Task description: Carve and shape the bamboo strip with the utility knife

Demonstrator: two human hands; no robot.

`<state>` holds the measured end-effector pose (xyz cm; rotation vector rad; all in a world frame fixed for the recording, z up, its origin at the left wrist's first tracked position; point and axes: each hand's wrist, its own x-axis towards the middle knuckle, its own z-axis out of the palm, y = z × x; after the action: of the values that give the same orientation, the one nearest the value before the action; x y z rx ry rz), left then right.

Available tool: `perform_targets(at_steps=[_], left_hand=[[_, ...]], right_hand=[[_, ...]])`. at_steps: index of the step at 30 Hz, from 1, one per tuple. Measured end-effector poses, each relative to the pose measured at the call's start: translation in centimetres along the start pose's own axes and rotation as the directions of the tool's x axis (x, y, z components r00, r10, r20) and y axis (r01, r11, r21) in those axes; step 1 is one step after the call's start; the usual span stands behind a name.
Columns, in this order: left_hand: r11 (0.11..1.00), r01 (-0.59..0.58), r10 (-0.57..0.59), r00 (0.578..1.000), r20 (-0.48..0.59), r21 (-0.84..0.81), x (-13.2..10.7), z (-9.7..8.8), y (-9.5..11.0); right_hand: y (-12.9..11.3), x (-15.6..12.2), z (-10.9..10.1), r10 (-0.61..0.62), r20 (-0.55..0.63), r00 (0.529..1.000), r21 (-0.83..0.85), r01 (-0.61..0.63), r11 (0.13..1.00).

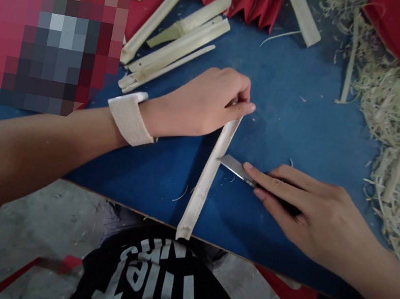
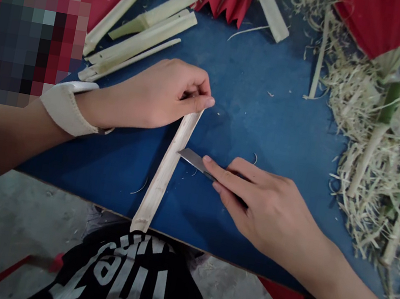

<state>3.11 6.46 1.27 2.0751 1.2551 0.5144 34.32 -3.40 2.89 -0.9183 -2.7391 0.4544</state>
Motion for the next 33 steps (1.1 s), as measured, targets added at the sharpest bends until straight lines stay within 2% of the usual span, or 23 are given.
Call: perform_targets(at_steps=[6, 10, 16, 21, 25, 33], left_hand=[[0.999, 0.035, -0.035, 0.999, 0.007, -0.019, 0.0, 0.0, 0.5], [0.998, 0.050, -0.051, 0.999, -0.009, -0.022, 0.1, -0.2, 0.7], [0.999, 0.030, -0.030, 0.999, -0.013, -0.025, 0.1, -0.2, 0.4], [0.999, 0.041, -0.041, 0.999, 0.004, -0.012, 0.1, -0.2, 0.2], [1.000, 0.030, -0.030, 1.000, -0.002, -0.006, 0.2, -0.2, 0.1], [1.000, 0.015, -0.015, 1.000, -0.005, 0.026, 0.1, -0.1, 0.2]], right_hand=[[0.0, 0.2, -0.1, 0.009, 0.010, 1.000, 0.037, -0.010, 0.999], [-1.2, 0.3, 0.0, -0.054, 0.068, 0.996, 0.131, 0.045, 0.990], [-2.3, 0.0, -0.5, -0.090, 0.045, 0.995, 0.114, 0.085, 0.990], [-1.6, 0.2, -0.7, -0.018, -0.028, 0.999, -0.031, 0.017, 0.999], [-1.5, 0.1, -0.3, -0.035, -0.059, 0.998, -0.141, 0.027, 0.990], [-2.0, 0.3, 0.0, -0.053, -0.062, 0.997, -0.138, 0.044, 0.989]])
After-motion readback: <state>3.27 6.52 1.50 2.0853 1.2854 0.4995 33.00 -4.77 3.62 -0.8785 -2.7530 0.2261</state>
